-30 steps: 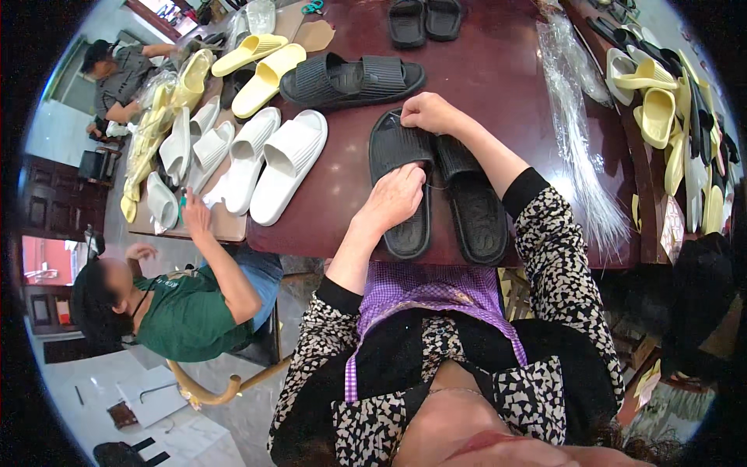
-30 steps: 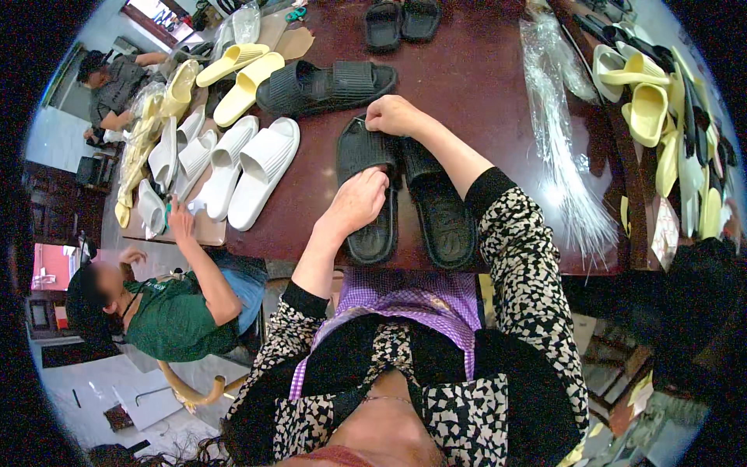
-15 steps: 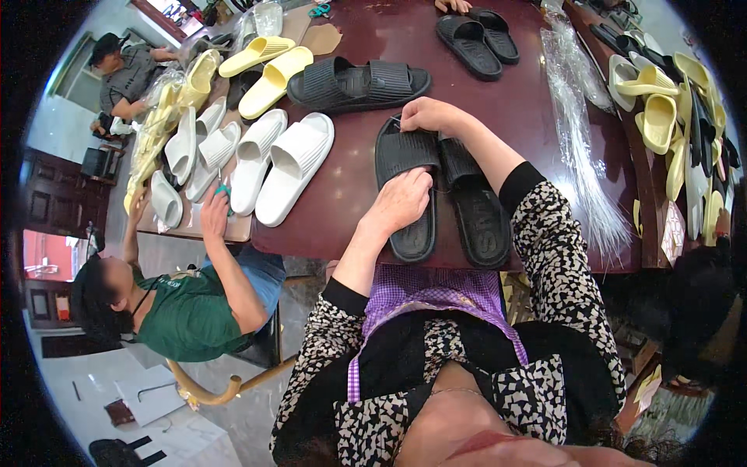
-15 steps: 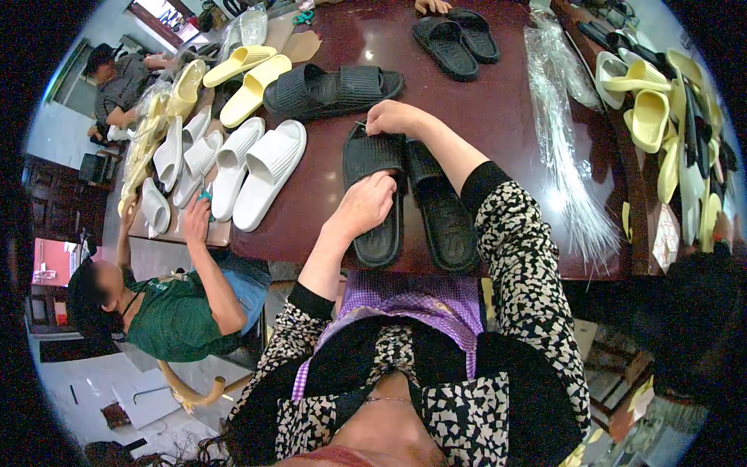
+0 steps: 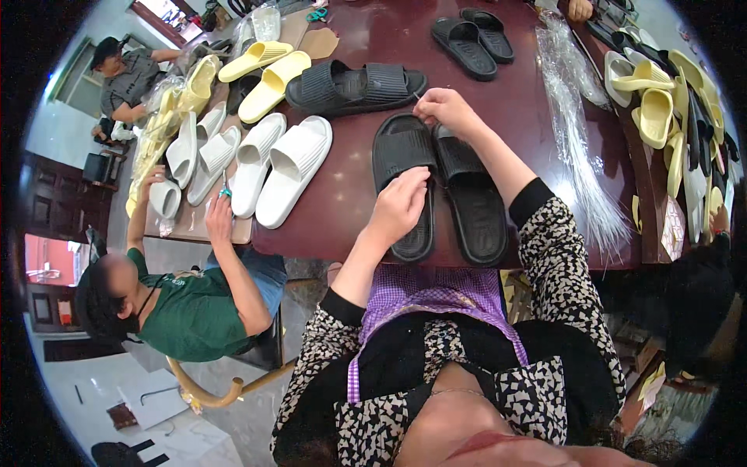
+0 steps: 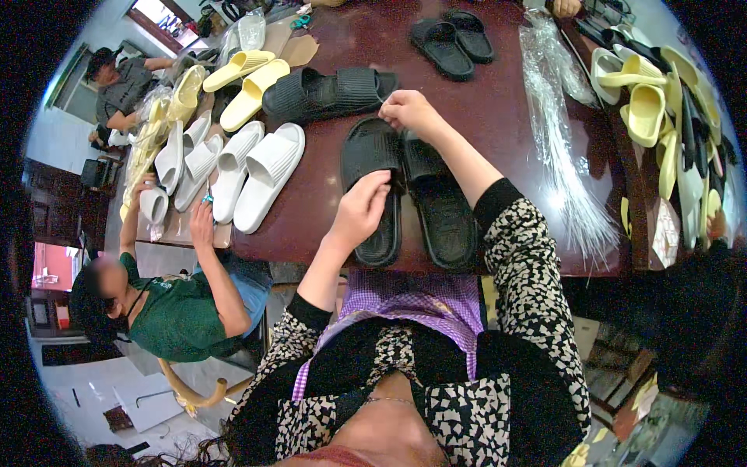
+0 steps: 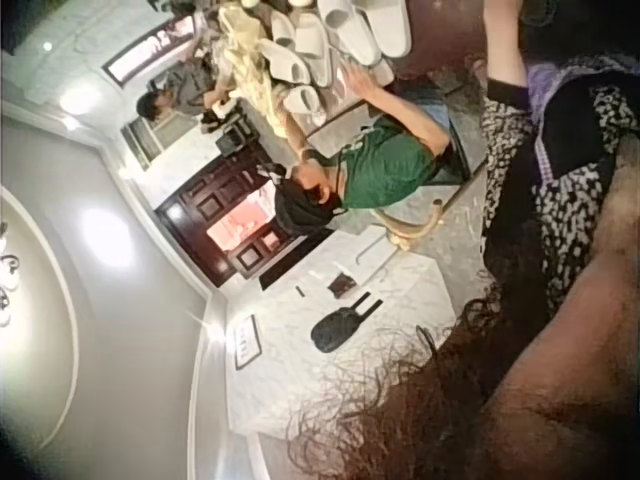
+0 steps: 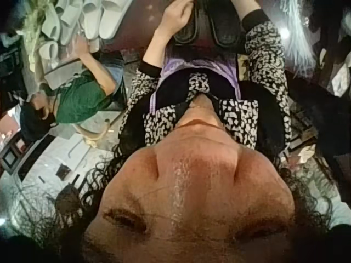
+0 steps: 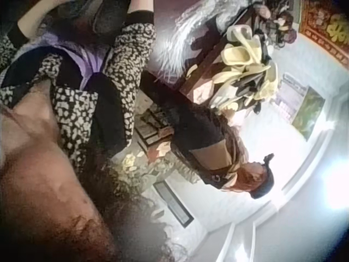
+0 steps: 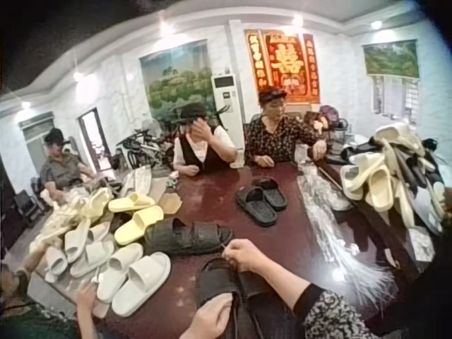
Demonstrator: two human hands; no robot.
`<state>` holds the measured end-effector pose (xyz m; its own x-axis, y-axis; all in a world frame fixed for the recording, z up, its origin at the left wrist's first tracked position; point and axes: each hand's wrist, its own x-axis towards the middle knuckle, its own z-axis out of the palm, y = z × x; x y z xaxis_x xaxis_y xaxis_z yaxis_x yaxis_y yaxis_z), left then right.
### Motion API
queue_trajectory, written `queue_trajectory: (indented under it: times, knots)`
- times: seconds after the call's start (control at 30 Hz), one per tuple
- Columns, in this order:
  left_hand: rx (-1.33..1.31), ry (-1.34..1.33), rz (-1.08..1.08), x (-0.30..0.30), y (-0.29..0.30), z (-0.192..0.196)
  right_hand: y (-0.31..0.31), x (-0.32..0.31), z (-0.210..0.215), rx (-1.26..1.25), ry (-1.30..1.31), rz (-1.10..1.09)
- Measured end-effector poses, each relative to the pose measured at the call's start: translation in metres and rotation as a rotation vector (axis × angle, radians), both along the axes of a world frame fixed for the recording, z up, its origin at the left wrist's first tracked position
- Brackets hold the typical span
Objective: The person pairs slippers together by threading plastic ties through each pair and fastening them by hand.
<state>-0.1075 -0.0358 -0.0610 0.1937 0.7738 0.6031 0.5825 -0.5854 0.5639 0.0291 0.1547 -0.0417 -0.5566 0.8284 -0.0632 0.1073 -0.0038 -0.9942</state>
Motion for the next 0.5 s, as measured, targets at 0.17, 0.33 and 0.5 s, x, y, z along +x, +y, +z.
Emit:
queue_trajectory:
  times: [0.17, 0.33, 0.5]
  knots:
    - [0.031, -0.249, 0.141, -0.004, 0.031, 0.040, -0.026, 0.019, 0.006, 0.147, 0.146, -0.007]
    - [-0.535, -0.563, 0.070, 0.032, 0.098, 0.028, -0.036, 0.047, -0.008, 0.164, 0.304, -0.084]
    - [-0.637, -0.552, 0.130, 0.050, 0.112, 0.022, -0.035, 0.063, -0.005, 0.147, 0.389, -0.165]
